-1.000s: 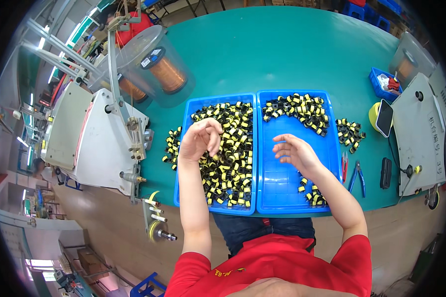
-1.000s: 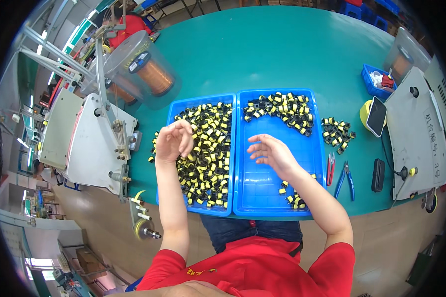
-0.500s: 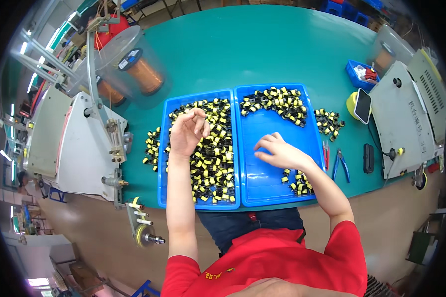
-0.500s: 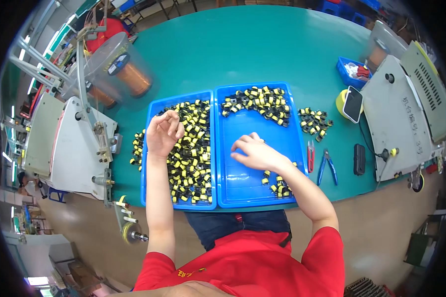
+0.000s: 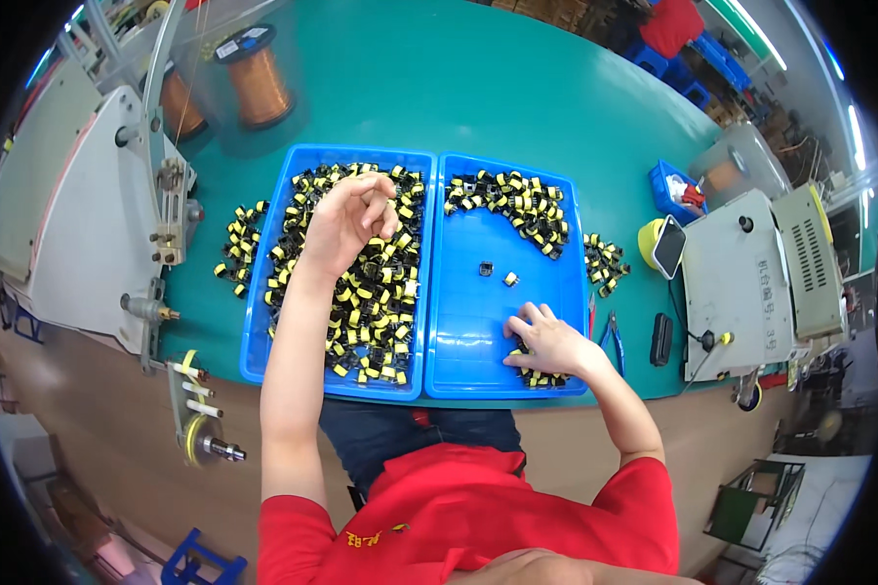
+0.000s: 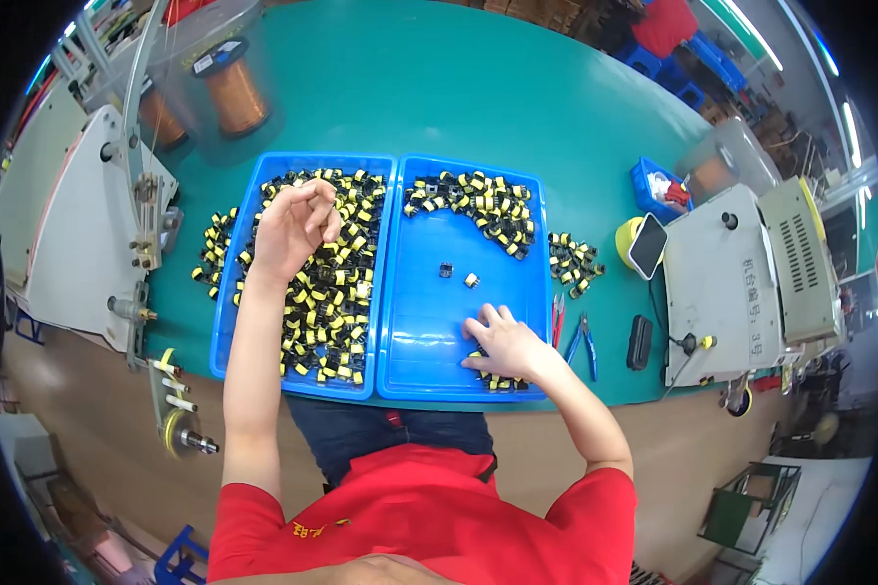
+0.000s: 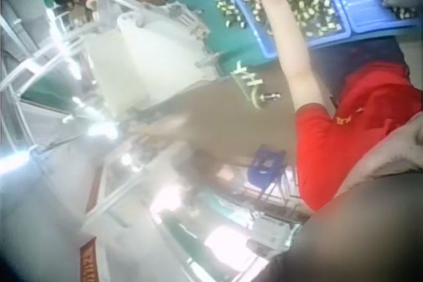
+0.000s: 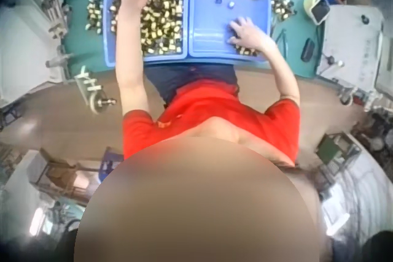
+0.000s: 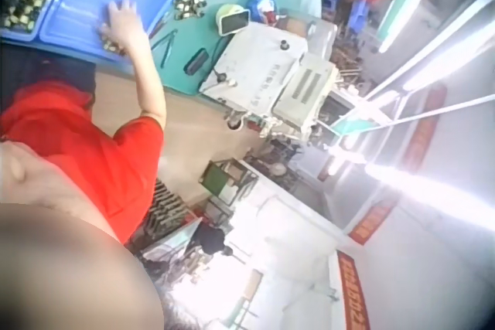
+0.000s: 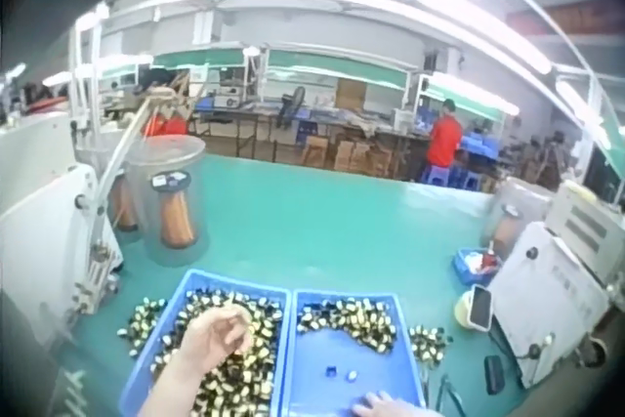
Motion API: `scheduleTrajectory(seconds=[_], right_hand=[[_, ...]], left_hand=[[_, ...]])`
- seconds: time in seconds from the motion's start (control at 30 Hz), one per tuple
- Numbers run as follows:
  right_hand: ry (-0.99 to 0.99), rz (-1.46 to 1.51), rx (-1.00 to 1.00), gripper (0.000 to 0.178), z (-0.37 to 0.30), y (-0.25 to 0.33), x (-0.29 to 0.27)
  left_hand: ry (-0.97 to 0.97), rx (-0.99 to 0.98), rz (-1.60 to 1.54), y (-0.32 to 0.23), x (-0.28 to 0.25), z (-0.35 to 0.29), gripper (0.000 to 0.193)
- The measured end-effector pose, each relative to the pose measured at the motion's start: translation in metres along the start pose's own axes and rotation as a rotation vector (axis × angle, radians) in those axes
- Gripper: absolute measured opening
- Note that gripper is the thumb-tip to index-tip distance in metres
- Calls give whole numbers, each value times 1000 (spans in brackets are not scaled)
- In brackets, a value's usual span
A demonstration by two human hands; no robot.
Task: The person sorts small electronic components by hand, placing them into plastic trays.
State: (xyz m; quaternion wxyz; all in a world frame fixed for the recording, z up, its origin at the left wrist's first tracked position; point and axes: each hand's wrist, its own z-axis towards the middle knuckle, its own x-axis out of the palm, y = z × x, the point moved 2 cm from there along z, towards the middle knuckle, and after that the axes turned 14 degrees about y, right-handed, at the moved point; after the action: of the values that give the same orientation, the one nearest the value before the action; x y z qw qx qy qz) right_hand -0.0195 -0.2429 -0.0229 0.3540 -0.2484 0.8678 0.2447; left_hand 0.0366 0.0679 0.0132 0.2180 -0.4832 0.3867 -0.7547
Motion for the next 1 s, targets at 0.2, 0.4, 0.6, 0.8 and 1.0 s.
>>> scheduleTrajectory(seconds=[0.2, 0.4, 0.6, 0.8, 1.0], right_hand=[[-400, -92, 113, 48, 17, 9, -24], [-479, -189, -29, 41, 50, 9, -29], [-114, 33, 111, 39, 15, 0, -18], [-62, 82, 192, 67, -9, 9, -16], [52, 6, 203, 77, -10, 20, -8]], left_hand=[[-19, -13, -9, 3, 3, 0, 27], [-97, -24, -23, 7, -2, 0, 25], [-122, 33, -44, 3, 2, 2, 26], [-45, 29, -38, 6, 3, -3, 27], [-53, 10, -17, 11, 7, 0, 28]])
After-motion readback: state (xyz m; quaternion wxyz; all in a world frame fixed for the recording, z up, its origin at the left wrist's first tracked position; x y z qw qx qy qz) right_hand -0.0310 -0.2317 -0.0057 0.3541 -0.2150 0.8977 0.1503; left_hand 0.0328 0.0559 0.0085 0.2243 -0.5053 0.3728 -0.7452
